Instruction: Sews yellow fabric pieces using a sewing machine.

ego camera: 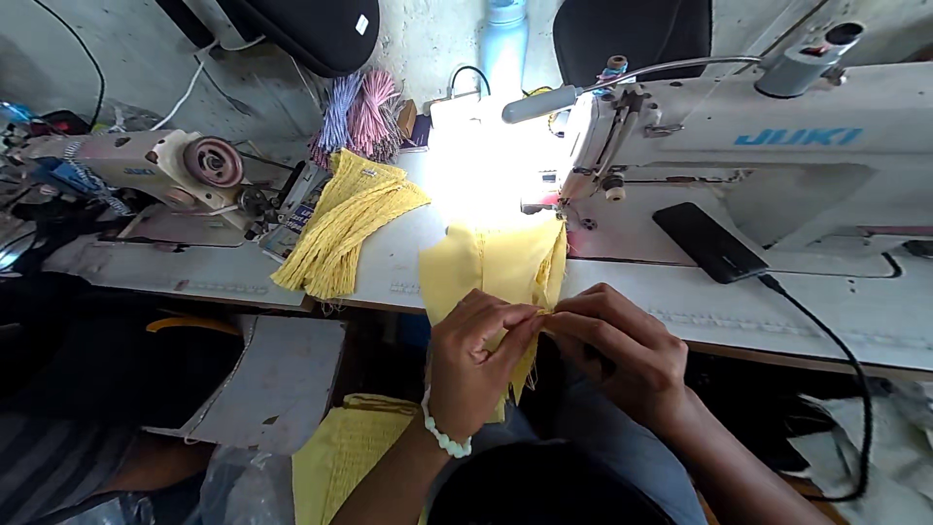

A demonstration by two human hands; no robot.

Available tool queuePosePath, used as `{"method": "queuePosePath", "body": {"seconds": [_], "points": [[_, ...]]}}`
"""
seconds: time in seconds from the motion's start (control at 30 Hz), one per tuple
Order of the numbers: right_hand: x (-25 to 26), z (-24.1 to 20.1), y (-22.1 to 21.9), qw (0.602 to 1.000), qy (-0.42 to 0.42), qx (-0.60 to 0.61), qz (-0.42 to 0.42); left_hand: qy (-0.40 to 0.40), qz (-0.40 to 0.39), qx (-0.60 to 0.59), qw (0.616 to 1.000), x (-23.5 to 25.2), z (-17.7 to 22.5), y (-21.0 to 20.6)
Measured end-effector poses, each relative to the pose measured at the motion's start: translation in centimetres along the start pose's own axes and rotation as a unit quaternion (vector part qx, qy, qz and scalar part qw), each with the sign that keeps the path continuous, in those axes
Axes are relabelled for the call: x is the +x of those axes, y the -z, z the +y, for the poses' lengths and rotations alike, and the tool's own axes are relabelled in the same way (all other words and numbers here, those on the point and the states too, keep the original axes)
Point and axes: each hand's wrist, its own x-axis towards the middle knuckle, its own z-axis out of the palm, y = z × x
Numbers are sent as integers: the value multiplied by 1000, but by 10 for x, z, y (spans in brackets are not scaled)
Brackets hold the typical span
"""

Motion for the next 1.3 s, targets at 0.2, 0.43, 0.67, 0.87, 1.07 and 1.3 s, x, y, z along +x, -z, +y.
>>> {"method": "queuePosePath", "body": {"seconds": [0.2, 0.43, 0.67, 0.87, 1.07, 1.3], "points": [[2, -2, 1, 1000, -18, 1, 23, -18, 4, 11, 1000, -1, 2, -4], [4, -3, 4, 998, -33, 5, 45, -47, -1, 38, 998, 0, 6, -8], [5, -4, 12, 998, -53, 16, 10, -81, -12, 78, 994, 0, 5, -15], [-6, -6, 36, 999, -26, -8, -32, -76, 13, 45, 996, -25, 3, -36], [-69, -20, 47, 983, -59, -109, -135, -154, -207, 148, 955, -45, -19, -21], [-133, -25, 9, 974, -64, -112, -186, -1, -425, 121, 897, -22, -52, -15]]}}
